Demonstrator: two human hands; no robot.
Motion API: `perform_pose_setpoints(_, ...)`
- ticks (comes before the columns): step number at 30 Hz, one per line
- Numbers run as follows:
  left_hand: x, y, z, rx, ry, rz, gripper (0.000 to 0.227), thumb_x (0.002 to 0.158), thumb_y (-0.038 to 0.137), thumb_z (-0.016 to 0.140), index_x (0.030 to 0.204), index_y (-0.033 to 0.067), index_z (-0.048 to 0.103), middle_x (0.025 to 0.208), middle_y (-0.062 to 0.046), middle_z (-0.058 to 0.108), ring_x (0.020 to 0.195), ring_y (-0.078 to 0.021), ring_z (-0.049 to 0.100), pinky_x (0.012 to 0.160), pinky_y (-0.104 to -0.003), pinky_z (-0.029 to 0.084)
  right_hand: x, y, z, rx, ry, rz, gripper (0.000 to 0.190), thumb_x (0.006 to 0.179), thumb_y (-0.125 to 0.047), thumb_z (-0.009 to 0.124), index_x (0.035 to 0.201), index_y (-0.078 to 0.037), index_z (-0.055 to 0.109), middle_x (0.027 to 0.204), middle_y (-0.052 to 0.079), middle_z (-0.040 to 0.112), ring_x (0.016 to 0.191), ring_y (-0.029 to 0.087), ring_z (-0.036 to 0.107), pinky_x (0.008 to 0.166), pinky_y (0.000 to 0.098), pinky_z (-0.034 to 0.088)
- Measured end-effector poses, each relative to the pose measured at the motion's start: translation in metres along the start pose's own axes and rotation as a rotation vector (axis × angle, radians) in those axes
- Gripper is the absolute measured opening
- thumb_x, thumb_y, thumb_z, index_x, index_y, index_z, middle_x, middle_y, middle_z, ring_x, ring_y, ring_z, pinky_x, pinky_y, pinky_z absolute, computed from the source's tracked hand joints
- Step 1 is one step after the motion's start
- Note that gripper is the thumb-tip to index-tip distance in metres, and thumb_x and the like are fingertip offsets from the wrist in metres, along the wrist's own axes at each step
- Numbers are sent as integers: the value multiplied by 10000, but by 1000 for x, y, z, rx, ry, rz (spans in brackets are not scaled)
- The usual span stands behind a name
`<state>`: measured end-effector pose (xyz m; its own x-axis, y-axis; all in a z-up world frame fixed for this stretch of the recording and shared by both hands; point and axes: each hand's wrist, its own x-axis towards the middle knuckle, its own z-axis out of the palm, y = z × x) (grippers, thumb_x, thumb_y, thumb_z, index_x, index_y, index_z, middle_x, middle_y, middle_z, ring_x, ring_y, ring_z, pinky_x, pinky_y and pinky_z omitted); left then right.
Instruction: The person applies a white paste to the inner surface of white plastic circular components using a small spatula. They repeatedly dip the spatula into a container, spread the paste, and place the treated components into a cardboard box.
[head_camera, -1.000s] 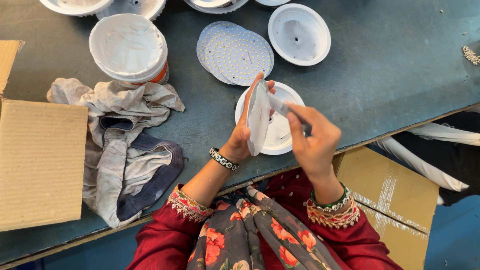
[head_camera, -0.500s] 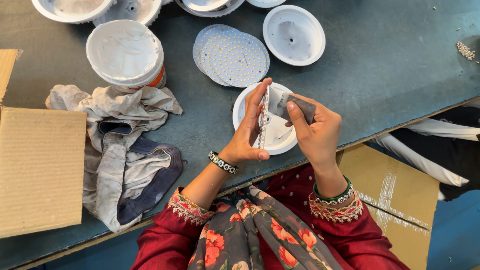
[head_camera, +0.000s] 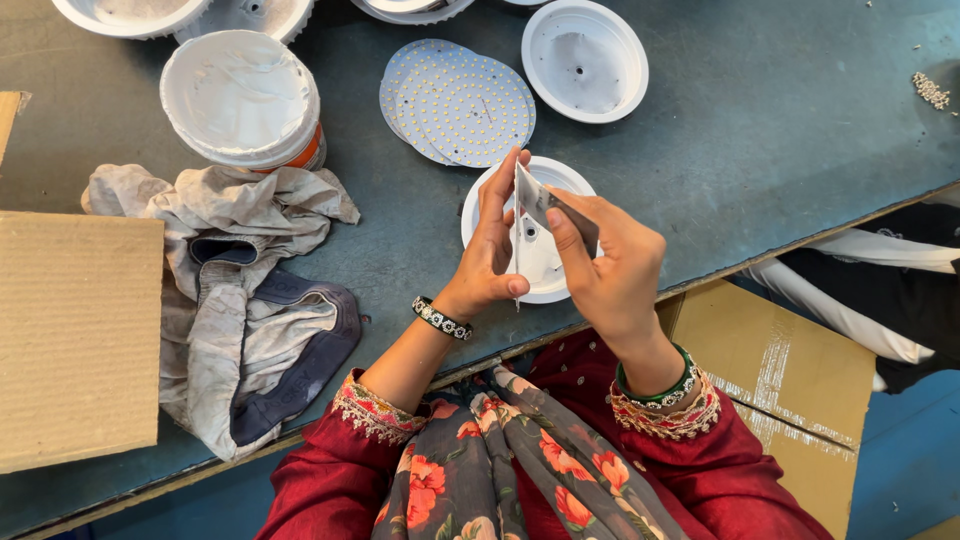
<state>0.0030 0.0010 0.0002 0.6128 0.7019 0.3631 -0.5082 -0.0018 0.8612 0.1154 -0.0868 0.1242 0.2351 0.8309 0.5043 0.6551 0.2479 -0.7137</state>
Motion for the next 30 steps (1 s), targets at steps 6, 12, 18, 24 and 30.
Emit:
perform_pose_setpoints(6, 0, 0, 0, -86, 5, -32, 1489, 629, 863, 776, 1694, 120, 48, 1760, -149, 165, 1667, -309, 168, 1385, -515, 181, -4, -2, 4, -150, -9, -166, 165, 1033, -42, 687, 1183, 19, 718, 1063, 167, 757, 924, 265, 771, 793, 320, 593)
perform_pose_setpoints(12, 0, 0, 0, -154, 9, -41, 1508, 605, 908, 740, 1702, 114, 76, 1760, -150, 197, 1656, -306, 210, 1383, -500, 197, -6, 5, 4, -284, -51, -423, 248, 972, 15, 731, 1216, 43, 700, 1102, 154, 744, 918, 283, 729, 796, 365, 577)
perform_pose_setpoints(18, 0, 4, -1, -305, 16, -107, 1494, 574, 861, 798, 1662, 129, 81, 1720, -95, 194, 1617, -267, 202, 1324, -494, 253, -8, 11, -1, -288, -85, -582, 249, 957, 35, 734, 1199, 39, 672, 1146, 154, 746, 922, 263, 727, 780, 347, 537)
perform_pose_setpoints(24, 2, 5, -2, -489, -11, -115, 1444, 620, 810, 815, 1671, 127, 98, 1708, -95, 223, 1618, -260, 191, 1345, -487, 218, -9, 6, -7, -200, -52, -432, 222, 995, 33, 712, 1213, -1, 683, 1148, 106, 756, 959, 238, 718, 829, 333, 540)
perform_pose_setpoints(30, 1, 1, -1, -501, -16, -128, 1393, 671, 829, 771, 1670, 142, 86, 1709, -83, 210, 1622, -245, 161, 1349, -470, 197, -8, -1, 6, -237, -53, -397, 206, 992, 11, 718, 1198, 0, 718, 1135, 112, 755, 944, 244, 721, 822, 347, 538)
